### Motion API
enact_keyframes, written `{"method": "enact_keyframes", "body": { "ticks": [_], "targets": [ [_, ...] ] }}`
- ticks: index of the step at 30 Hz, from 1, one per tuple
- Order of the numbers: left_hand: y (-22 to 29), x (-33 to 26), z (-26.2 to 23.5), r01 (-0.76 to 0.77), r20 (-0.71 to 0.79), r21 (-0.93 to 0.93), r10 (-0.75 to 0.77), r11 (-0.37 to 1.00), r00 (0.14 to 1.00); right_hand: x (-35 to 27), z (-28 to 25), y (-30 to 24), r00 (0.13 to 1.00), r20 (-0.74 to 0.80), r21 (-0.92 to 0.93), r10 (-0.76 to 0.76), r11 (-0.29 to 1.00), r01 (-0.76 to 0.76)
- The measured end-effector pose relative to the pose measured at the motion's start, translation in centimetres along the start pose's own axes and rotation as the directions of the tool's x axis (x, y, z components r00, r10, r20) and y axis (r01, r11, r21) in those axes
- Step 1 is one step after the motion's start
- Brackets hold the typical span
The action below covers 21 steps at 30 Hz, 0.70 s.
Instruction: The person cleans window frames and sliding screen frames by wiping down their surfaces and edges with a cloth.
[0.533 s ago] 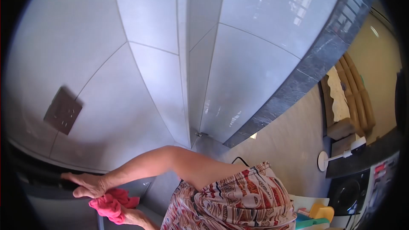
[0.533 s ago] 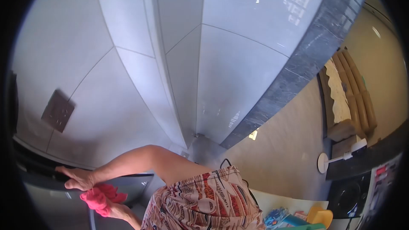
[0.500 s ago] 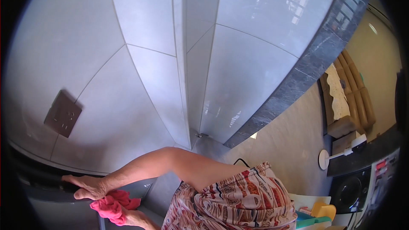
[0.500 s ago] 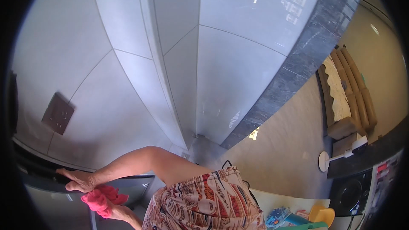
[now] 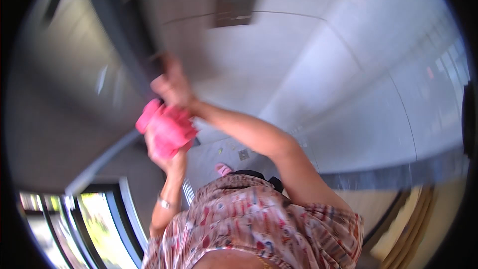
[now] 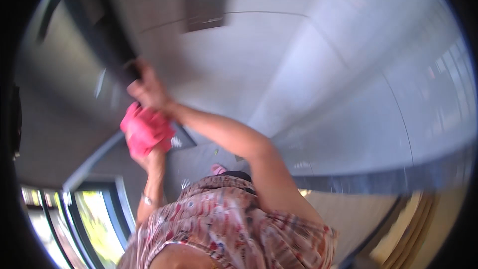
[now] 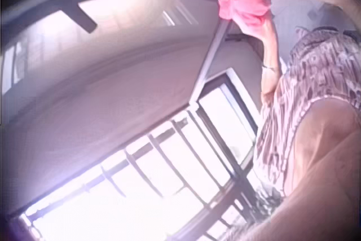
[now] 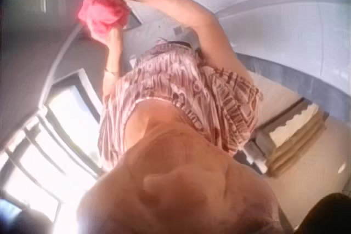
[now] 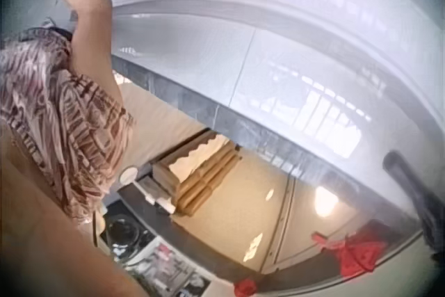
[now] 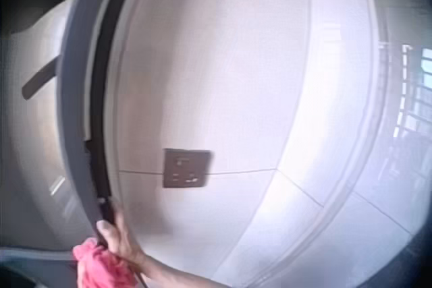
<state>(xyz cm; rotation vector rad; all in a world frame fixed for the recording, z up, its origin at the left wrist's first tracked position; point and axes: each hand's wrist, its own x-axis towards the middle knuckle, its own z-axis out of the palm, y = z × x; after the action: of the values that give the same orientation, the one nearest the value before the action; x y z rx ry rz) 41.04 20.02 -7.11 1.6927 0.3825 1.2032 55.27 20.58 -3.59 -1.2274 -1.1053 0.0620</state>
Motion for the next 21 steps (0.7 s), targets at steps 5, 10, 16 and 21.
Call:
{"method": "enact_keyframes", "body": {
  "ticks": [5,10,16,21],
  "targets": [
    [-0.6,0.2,-1.6,-0.35,-0.014,0.191,0.359,0.917,0.933,-1.8,0.4,-0.4,0.998,-0.045,0.231,0.054,0.972,-0.042],
    [-1.9,-0.1,-1.5,-0.41,0.097,0.267,0.398,0.872,0.912,-1.8,0.8,0.3,0.992,-0.111,0.312,0.065,0.95,-0.027],
    [-2.6,-1.0,-3.0,-0.327,0.297,0.39,0.219,0.861,0.929,-0.9,0.0,0.6,0.987,-0.037,0.101,-0.158,0.982,0.161],
    [1.0,0.8,-3.9,-0.412,0.036,0.156,0.412,0.898,0.911,-1.2,0.3,0.8,0.995,-0.083,0.141,-0.061,0.987,0.072]
  ]
}}
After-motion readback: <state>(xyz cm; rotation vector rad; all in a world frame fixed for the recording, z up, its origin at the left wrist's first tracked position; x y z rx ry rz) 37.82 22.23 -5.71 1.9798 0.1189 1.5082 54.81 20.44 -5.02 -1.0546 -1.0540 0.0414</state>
